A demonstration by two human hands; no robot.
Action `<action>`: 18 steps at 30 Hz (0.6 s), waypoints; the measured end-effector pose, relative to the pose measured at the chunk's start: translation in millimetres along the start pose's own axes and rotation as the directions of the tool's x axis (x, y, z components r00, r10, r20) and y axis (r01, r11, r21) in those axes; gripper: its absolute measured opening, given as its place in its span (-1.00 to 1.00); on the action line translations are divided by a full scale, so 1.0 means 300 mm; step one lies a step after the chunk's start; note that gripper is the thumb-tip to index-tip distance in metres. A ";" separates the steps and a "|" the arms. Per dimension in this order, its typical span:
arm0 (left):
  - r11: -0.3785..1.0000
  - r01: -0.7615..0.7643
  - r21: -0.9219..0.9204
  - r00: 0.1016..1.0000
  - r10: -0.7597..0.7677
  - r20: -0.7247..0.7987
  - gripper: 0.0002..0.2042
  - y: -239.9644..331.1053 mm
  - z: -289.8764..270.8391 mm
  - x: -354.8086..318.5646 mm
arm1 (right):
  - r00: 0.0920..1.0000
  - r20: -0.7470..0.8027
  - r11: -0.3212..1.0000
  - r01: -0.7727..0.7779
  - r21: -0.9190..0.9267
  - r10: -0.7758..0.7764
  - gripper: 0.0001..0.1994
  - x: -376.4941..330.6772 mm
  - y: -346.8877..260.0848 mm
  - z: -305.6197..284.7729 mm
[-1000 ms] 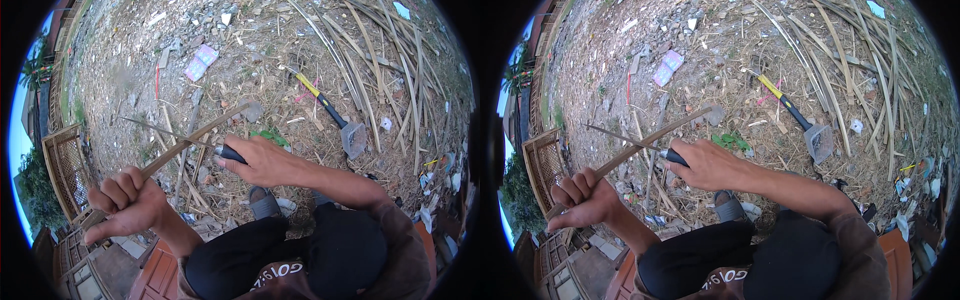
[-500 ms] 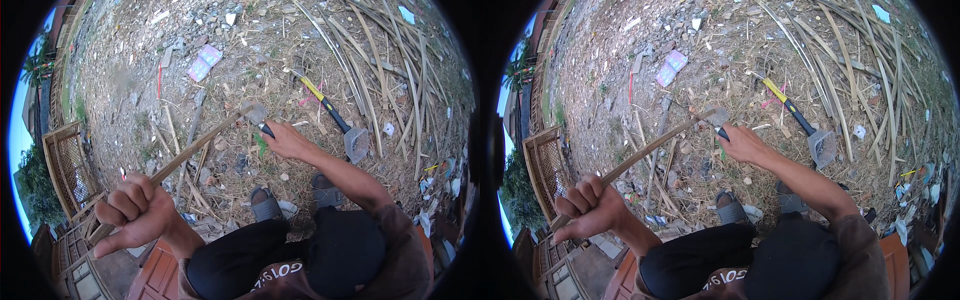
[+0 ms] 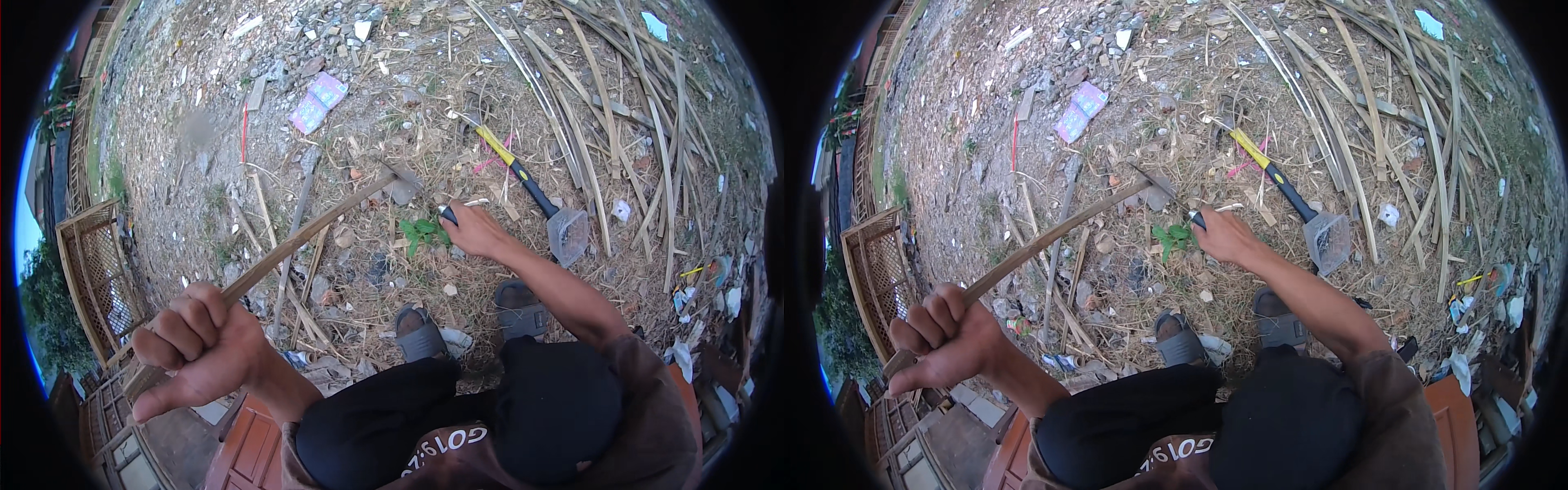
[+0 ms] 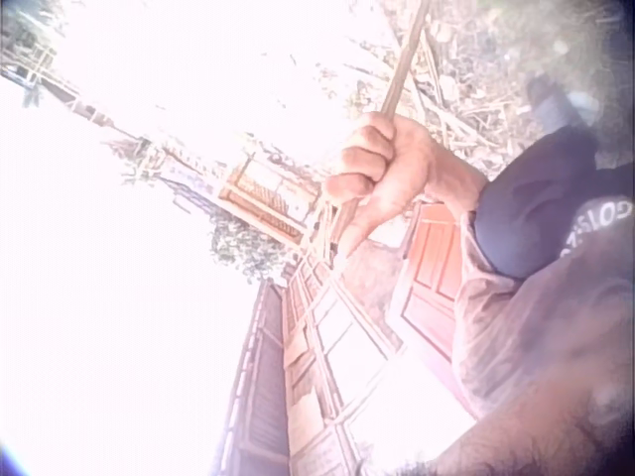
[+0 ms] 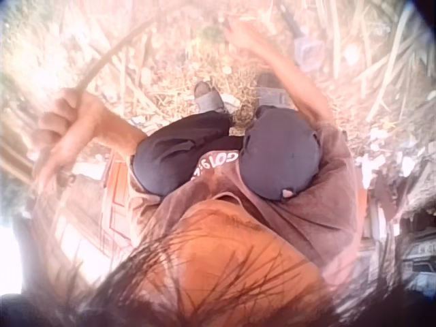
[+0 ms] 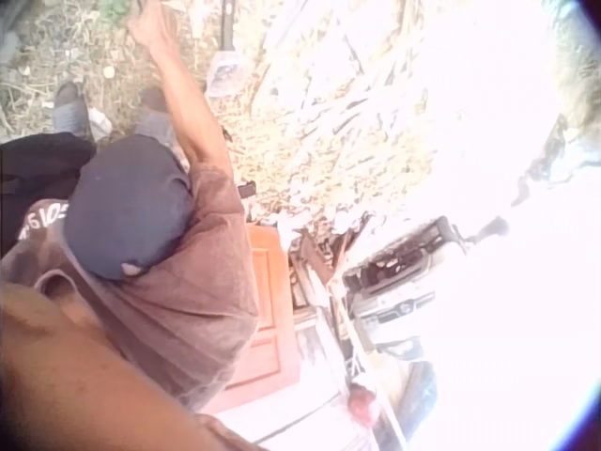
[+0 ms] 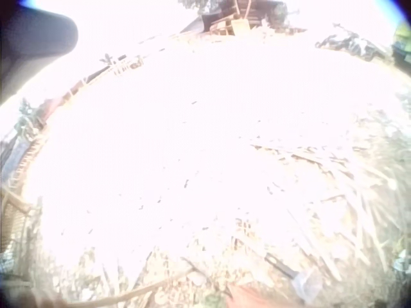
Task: The person shaves a thin strip of bamboo using a large knife by hand. They hold the strip in one hand and repeatedly scrape the knife blade along its length to smooth it.
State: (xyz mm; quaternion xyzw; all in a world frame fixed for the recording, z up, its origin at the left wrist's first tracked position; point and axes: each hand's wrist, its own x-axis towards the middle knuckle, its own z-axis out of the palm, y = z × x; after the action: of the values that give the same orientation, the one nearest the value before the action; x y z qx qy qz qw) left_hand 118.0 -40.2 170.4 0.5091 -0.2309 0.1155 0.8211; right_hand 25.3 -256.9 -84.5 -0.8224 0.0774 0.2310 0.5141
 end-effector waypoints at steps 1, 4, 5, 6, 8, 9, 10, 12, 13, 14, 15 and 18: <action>1.000 -0.003 -0.002 1.000 0.003 0.006 -0.35 0.005 0.004 -0.002 | 1.000 0.004 1.000 -0.010 0.006 0.010 -0.72 -0.002 0.000 -0.032; 1.000 0.011 0.028 1.000 -0.010 -0.019 -0.34 0.013 -0.043 -0.012 | 0.995 0.101 0.998 0.022 0.052 -0.028 -0.72 -0.049 -0.104 0.002; 1.000 0.001 0.023 1.000 0.000 -0.032 -0.34 0.014 -0.051 -0.009 | 0.995 0.099 0.998 0.029 0.063 -0.035 -0.71 -0.053 -0.116 0.010; 1.000 0.022 0.017 0.999 -0.022 -0.050 -0.34 0.014 -0.044 0.000 | 0.996 0.071 0.997 0.050 0.066 -0.055 -0.71 -0.050 -0.128 -0.017; 0.998 0.066 0.023 0.994 -0.064 -0.091 -0.33 0.022 -0.043 -0.002 | 0.998 0.015 0.998 -0.063 -0.021 0.063 -0.69 -0.002 0.033 -0.009; 0.997 0.067 -0.033 0.998 -0.068 -0.019 -0.33 0.024 -0.044 -0.003 | 0.996 0.033 0.996 -0.078 -0.041 0.079 -0.68 0.011 0.056 -0.043; 0.993 0.073 -0.088 0.996 -0.068 0.054 -0.32 0.025 -0.043 -0.004 | 0.994 0.050 0.994 -0.092 -0.061 0.095 -0.67 0.030 0.067 -0.063; 0.991 0.086 -0.103 0.994 -0.079 0.074 -0.33 0.025 -0.070 -0.022 | 0.995 0.047 0.991 -0.081 -0.103 0.086 -0.65 0.014 0.005 -0.079; 0.995 0.072 -0.072 0.997 -0.070 0.033 -0.34 0.024 -0.093 -0.015 | 0.995 0.052 0.992 -0.075 -0.098 0.080 -0.65 0.009 -0.001 -0.077; 0.998 0.043 -0.043 0.999 -0.044 -0.007 -0.34 0.027 -0.111 -0.004 | 0.997 0.049 0.993 -0.057 -0.101 0.062 -0.65 0.017 -0.005 -0.093; 0.999 0.045 -0.017 0.995 -0.046 -0.086 -0.33 0.055 -0.127 0.003 | 0.993 0.104 0.979 -0.029 -0.204 0.051 -0.66 0.019 -0.006 -0.109; 0.972 -0.119 0.201 0.970 0.157 -0.185 -0.31 0.167 -0.146 0.031 | 0.999 -0.042 0.922 -0.028 -0.386 0.013 -0.65 0.083 0.037 -0.211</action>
State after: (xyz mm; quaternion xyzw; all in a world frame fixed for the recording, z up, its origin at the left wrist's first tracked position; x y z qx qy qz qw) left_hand 116.2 21.1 197.7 0.5532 -0.1703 0.2443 0.7780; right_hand 62.4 -315.1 -81.8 -0.9110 0.0486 0.2312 0.3379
